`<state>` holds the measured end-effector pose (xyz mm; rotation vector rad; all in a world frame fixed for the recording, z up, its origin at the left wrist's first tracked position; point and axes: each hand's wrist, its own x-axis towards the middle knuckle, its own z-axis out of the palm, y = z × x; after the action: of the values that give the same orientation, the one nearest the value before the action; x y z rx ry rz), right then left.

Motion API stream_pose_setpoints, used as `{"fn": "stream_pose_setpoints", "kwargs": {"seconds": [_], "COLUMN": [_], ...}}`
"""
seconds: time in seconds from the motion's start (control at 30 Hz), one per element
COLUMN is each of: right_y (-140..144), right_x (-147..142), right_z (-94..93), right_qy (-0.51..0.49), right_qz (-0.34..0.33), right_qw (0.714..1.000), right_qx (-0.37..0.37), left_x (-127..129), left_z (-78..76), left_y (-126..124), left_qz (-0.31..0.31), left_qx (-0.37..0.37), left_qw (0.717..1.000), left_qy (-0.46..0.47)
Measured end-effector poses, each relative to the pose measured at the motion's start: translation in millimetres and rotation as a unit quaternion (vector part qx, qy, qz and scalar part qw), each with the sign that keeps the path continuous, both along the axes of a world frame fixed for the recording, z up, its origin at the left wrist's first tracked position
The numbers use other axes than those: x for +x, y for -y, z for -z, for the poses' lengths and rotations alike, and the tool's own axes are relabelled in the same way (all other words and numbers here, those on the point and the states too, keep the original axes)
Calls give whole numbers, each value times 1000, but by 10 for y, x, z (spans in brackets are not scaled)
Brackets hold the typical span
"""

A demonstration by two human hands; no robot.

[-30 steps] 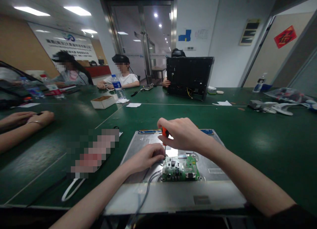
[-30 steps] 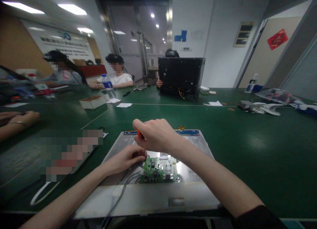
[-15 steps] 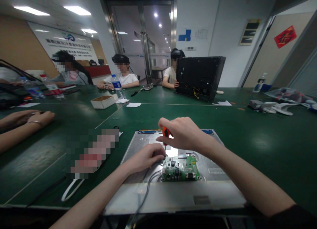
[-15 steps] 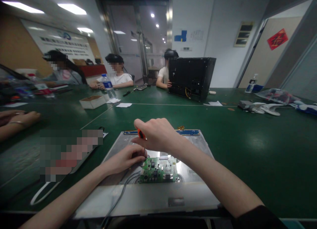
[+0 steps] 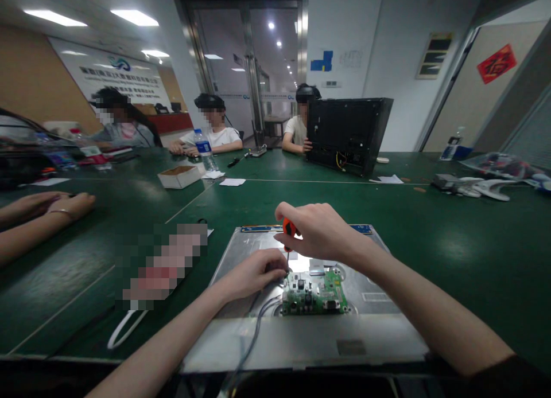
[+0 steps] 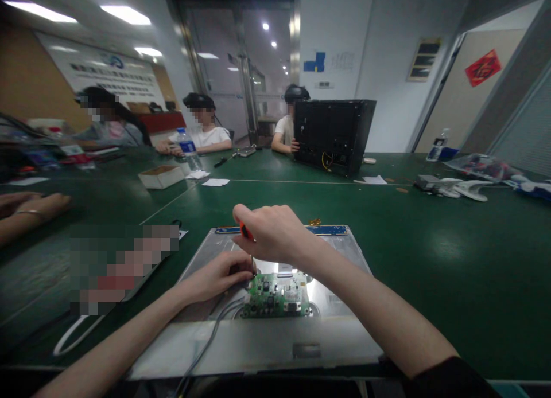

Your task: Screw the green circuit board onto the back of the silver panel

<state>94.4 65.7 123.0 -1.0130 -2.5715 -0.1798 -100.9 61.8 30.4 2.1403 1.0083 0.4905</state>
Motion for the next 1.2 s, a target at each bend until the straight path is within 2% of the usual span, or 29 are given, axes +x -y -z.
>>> {"fn": "stream_pose_setpoints", "kwargs": {"seconds": [0.37, 0.53, 0.63, 0.77, 0.87, 1.0, 1.2], "right_y": [0, -2, -8, -36, -70, -127, -192], "right_x": [30, 50, 67, 114, 165, 244, 427], "right_z": [-58, -91, -116, -143, -150, -123, -8], "right_qy": [-4, -7, -2, -7, -18, -23, -37], "right_qz": [17, 32, 38, 53, 61, 83, 117], "right_qw": [1000, 999, 999, 999, 998, 996, 992], "right_qx": [-4, -5, -2, 7, 9, 0, -12], "left_x": [-26, -53, -64, -103, -135, -91, 99], "left_z": [-7, 0, -11, -45, -82, -121, -101], "left_y": [-18, -22, -30, -87, -167, -296, -464], "left_qz": [4, 6, -12, -79, -115, -101, -83], "left_qx": [-2, 20, 53, 113, 163, 215, 196], "left_qw": [1000, 1000, 998, 989, 977, 955, 944], "left_qy": [3, -11, -26, -44, -81, -175, -254]}}
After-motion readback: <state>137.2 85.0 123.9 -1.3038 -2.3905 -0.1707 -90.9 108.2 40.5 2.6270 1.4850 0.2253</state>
